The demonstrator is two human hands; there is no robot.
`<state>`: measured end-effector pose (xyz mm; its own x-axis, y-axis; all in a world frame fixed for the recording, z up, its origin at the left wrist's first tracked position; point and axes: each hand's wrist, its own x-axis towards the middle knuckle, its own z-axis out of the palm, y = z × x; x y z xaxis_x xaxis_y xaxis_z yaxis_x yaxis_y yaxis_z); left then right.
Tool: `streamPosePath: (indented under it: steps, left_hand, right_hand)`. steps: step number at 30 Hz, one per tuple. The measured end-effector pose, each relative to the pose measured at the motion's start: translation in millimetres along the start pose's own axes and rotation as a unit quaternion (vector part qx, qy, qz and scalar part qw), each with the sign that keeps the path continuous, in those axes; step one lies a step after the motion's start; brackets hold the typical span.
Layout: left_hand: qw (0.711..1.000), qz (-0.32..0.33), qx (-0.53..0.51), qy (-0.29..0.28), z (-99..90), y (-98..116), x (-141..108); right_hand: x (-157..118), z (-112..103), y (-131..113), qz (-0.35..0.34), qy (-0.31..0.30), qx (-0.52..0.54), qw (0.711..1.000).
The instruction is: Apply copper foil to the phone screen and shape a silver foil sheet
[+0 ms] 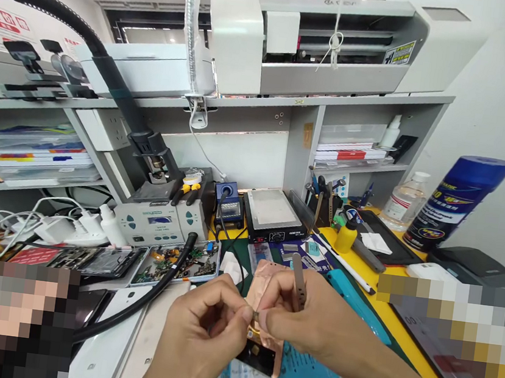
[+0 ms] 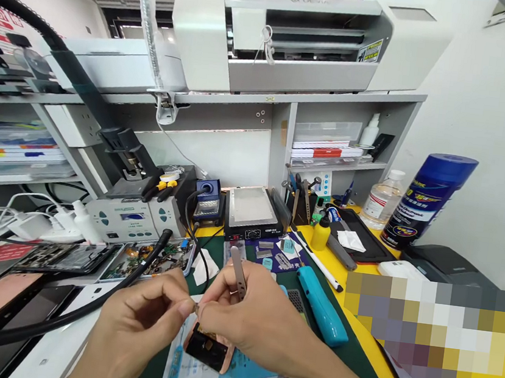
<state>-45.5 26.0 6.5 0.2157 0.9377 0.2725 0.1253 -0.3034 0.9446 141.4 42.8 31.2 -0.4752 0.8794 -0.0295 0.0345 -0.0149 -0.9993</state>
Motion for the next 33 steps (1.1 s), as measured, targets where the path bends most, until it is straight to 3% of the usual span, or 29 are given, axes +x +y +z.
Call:
streamPosePath:
  steps: [9,16,20,28,33]
  left_hand:
    - [0.994,-0.061,-0.065,-0.058,1.8,16.5,5.3]
    - [0.982,-0.055,-0.158,-0.086,4.2,6.9,3.1]
    - [0.980,-0.070,-0.165,-0.085,-4.1,5.0,2.3]
    - [0.980,-0.101,-0.166,-0.052,-8.1,5.6,1.7]
    - [0.985,-0.105,-0.128,-0.047,-6.4,-0.1,3.4]
  right_hand:
    - [0.3,-4.1,-6.4,0.023,-0.039,-0.004,0.999]
    - [4.4,-8.7,-6.3,0.076,-0.101,0.091,0.988]
    - [3.4,-10.1,-6.8,0.058,-0.081,0.087,0.991]
    - [1.1,-7.0,-5.3,0.004,0.012,-0.051,0.999]
    - [1.3,-3.4,0.6,-0.001,0.032,-0.043,0.999]
